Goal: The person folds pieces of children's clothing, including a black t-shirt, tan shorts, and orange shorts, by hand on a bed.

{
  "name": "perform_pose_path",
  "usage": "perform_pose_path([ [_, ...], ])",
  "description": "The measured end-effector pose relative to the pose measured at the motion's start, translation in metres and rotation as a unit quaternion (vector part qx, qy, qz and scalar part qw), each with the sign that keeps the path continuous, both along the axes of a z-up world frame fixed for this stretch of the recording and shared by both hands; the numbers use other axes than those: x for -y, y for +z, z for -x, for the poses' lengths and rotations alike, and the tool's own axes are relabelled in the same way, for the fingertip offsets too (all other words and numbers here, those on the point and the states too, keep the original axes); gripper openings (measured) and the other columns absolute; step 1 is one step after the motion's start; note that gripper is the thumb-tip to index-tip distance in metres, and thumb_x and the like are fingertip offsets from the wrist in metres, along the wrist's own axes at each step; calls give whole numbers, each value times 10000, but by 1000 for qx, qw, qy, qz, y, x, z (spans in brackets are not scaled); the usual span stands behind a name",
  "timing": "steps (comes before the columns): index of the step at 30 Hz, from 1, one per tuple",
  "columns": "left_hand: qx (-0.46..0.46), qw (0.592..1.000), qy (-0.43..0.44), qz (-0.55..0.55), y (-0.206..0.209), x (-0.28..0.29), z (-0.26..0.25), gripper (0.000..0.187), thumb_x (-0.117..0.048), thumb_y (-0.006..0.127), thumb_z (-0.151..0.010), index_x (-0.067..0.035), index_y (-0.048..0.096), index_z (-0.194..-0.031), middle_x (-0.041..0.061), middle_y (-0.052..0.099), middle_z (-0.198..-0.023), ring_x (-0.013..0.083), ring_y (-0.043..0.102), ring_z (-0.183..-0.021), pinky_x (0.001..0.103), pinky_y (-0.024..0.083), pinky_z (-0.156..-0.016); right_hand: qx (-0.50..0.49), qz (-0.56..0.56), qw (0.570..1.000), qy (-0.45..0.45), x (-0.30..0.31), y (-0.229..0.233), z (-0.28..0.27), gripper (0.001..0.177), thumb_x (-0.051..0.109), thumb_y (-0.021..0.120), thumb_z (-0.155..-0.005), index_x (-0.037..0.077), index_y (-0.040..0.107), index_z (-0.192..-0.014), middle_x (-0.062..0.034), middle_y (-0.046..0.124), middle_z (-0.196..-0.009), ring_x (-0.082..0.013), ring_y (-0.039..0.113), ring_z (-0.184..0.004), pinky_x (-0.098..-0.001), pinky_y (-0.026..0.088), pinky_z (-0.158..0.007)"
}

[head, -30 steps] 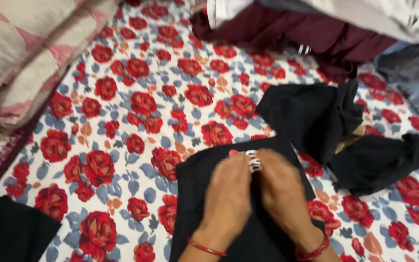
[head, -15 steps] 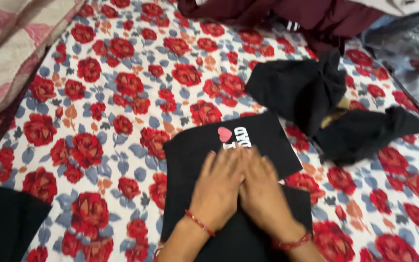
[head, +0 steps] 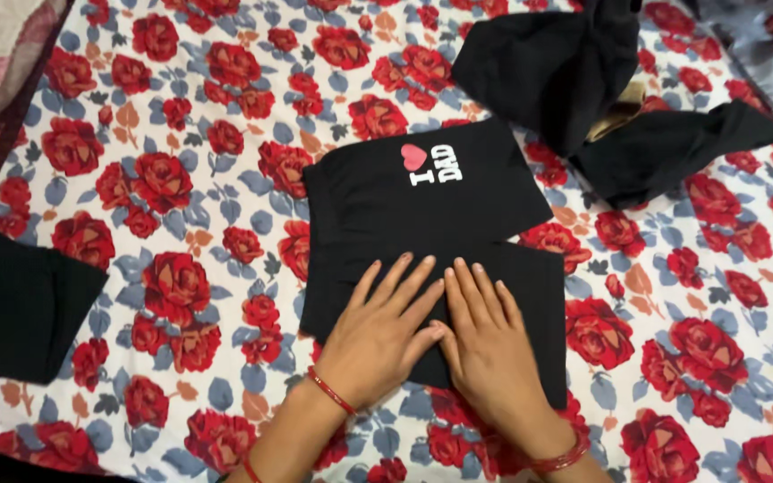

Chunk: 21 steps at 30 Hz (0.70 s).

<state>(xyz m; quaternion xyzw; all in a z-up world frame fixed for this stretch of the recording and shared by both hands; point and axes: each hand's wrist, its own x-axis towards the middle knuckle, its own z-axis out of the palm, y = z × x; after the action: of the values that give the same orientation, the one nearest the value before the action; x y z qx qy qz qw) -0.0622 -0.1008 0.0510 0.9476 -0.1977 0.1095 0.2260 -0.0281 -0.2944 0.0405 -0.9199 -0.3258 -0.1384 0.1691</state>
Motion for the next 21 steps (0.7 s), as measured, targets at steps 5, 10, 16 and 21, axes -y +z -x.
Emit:
perform_pose_path([
  [5, -17, 999, -22, 28, 1, -22, 24, 715, -521, 650, -920, -71, 522, -1460, 190, 432, -1564, 385, 345, -1460, 526, 221, -1198, -60, -2, 998, -22, 24, 7, 23, 631, 385, 589, -946, 37, 486, -1462, -193, 454, -1542, -360, 384, -1449, -486, 294, -1165],
  [10, -34, 992, -111, 41, 11, -56, 31, 748, -477, 712, -846, -78, 541, -1454, 173, 460, -1558, 344, 387, -1462, 499, 256, -1193, -72, 15, 996, 59, 48, 15, 43, 663, 365, 624, -883, 28, 487, -1436, -207, 440, -1514, -372, 382, -1418, -488, 278, -1145],
  [16, -15, 994, -105, 33, 0, -79, 15, 567, -44, 661, -748, -56, 638, -1315, 121, 625, -1431, 275, 569, -1358, 436, 421, -1145, -148, 12, 989, 16, 70, 17, 22, 666, 3, 643, -668, 76, 591, -1328, -138, 582, -1455, -316, 564, -1315, -395, 466, -1039],
  [21, -122, 963, 97, 219, 13, -88, -10, 316, 1, 644, -837, -95, 756, -1117, 62, 795, -1127, 182, 789, -986, 294, 609, -876, -283, -181, 929, -154, 85, 37, -44, 324, -56, 625, -822, 56, 776, -1086, -86, 777, -929, -164, 742, -802, -300, 595, -742],
])
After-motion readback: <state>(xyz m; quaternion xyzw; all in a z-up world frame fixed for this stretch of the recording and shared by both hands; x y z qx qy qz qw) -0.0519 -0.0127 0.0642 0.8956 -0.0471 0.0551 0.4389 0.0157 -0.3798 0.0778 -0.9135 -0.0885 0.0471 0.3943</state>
